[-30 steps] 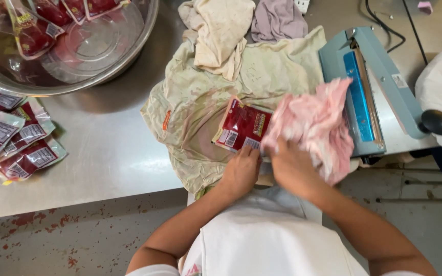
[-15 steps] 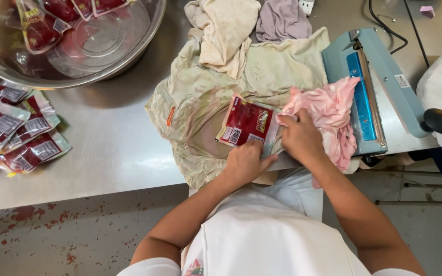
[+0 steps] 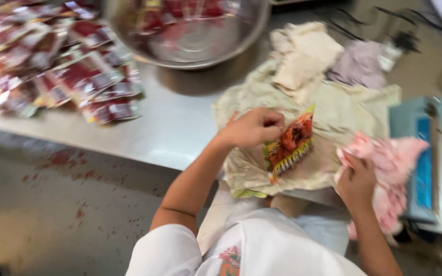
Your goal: The person wipes small food packets using cloths on a workstation table, then seals them using a heat sealer.
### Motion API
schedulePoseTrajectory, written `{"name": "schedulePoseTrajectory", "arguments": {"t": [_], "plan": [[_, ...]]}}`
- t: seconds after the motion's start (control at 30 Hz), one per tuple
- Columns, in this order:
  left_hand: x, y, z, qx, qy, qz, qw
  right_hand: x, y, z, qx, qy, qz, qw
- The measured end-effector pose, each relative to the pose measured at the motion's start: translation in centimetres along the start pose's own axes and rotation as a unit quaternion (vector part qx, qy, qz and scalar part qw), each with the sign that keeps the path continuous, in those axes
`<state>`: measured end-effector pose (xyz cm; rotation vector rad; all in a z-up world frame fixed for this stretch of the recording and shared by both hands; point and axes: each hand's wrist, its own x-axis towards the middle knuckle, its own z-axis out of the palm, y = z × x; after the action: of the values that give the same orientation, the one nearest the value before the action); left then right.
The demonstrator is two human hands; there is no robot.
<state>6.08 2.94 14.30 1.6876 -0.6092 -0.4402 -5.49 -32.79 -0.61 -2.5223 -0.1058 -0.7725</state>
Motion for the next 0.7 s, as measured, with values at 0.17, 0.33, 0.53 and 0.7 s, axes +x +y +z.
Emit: {"name": "schedulePoseTrajectory", "arguments": {"t": [0.17,0.33,0.53,0.7], "plan": [[-10.7,7.7,-13.8,0.186,0.045,-0.019,0.981,-1.0,0.1,-0.1,-0.029,-0.06,0.052,0.996],[-16.0,12.7,-23.5,0.331,0.329,-0.326,0.823,-1.7,1.0,0.3,-0.061,-0.062,0.042,0.995],[-13.7,6.9,-35.2,0.563,0.579,-0.215,0.549,-1.7,0.8,0.6,-0.102,-0.062,0.056,0.991],[-2.3,0.4,-38.4,0.415,0.455,-0.169,0.77,-1.9,0.2,1.3,-0.117,0.027,0.024,0.993]]}}
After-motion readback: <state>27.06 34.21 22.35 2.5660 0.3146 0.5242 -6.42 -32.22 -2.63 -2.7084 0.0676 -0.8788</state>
